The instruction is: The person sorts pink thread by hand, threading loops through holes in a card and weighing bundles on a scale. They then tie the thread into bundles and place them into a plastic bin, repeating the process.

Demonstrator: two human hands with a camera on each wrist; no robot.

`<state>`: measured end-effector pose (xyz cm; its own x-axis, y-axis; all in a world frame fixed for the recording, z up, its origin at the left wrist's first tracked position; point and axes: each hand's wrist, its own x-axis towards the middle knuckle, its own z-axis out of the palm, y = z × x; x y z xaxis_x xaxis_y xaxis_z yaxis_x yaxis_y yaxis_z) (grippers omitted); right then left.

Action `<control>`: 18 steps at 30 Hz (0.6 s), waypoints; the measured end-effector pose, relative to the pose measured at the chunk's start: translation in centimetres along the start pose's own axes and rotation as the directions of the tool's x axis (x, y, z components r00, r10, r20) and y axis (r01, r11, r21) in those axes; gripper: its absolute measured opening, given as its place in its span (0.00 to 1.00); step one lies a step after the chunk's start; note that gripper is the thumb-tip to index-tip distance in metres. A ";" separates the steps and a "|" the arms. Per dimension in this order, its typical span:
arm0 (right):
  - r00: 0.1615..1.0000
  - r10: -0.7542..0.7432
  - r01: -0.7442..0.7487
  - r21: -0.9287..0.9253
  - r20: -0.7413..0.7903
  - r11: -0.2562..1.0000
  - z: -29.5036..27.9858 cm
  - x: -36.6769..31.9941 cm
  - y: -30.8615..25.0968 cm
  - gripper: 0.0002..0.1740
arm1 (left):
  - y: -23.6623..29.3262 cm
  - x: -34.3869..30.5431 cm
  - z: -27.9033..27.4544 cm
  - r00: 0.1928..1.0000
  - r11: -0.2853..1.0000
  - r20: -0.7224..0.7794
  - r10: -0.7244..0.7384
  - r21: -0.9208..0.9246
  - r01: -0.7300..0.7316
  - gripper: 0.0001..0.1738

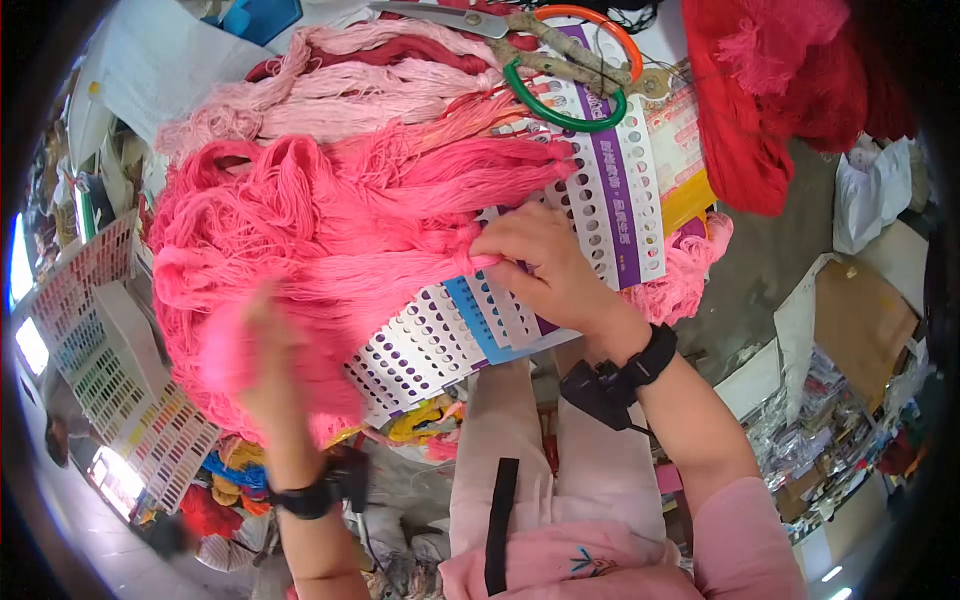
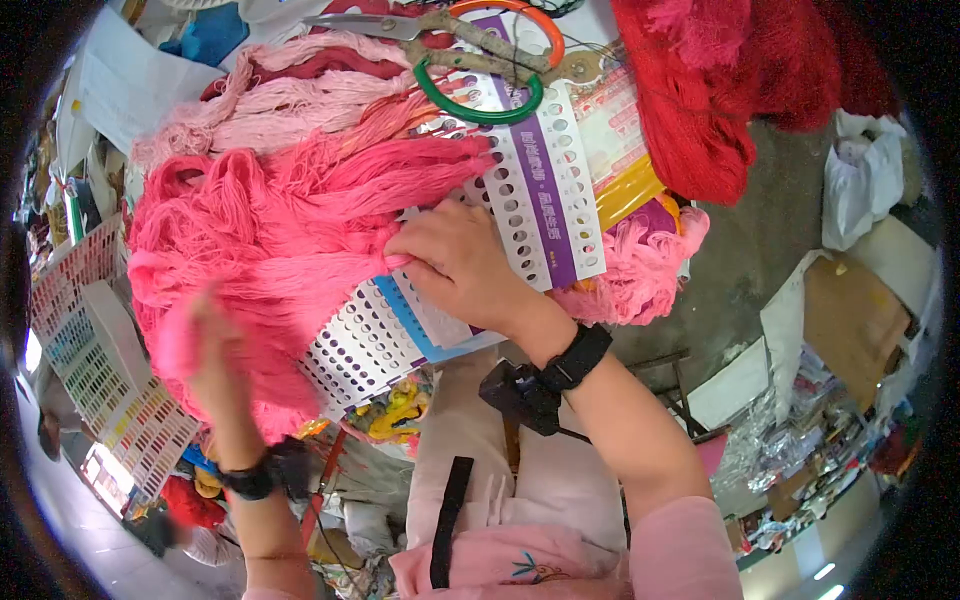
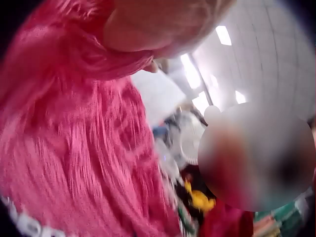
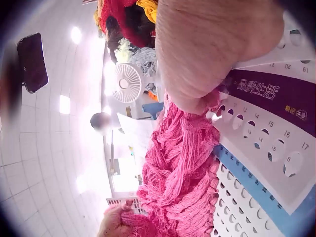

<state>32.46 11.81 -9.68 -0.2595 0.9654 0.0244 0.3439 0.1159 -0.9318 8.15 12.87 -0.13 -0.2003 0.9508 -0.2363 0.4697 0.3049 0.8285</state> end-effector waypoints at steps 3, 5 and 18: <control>0.996 -0.069 0.074 0.091 -0.056 0.993 0.0 0.2 0.1 0.08 | 0.3 -1.9 8.3 0.942 0.992 0.318 -0.107 -0.032 0.123 0.11; 0.986 0.167 -0.145 0.358 -0.029 0.923 -0.3 0.0 -0.2 0.10 | -1.1 -1.2 10.3 0.931 0.988 0.362 -0.043 -0.124 0.094 0.09; 0.988 0.132 -0.146 -0.196 -0.083 0.970 1.6 0.5 -1.2 0.20 | 2.1 2.1 -8.9 0.676 0.665 0.256 -0.691 -0.141 0.733 0.09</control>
<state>30.52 11.76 -9.12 -0.1362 0.9883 -0.0692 0.5481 0.0170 -0.8362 1.11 15.00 5.66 -0.2403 0.4462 -0.8621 0.0445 0.8922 0.4494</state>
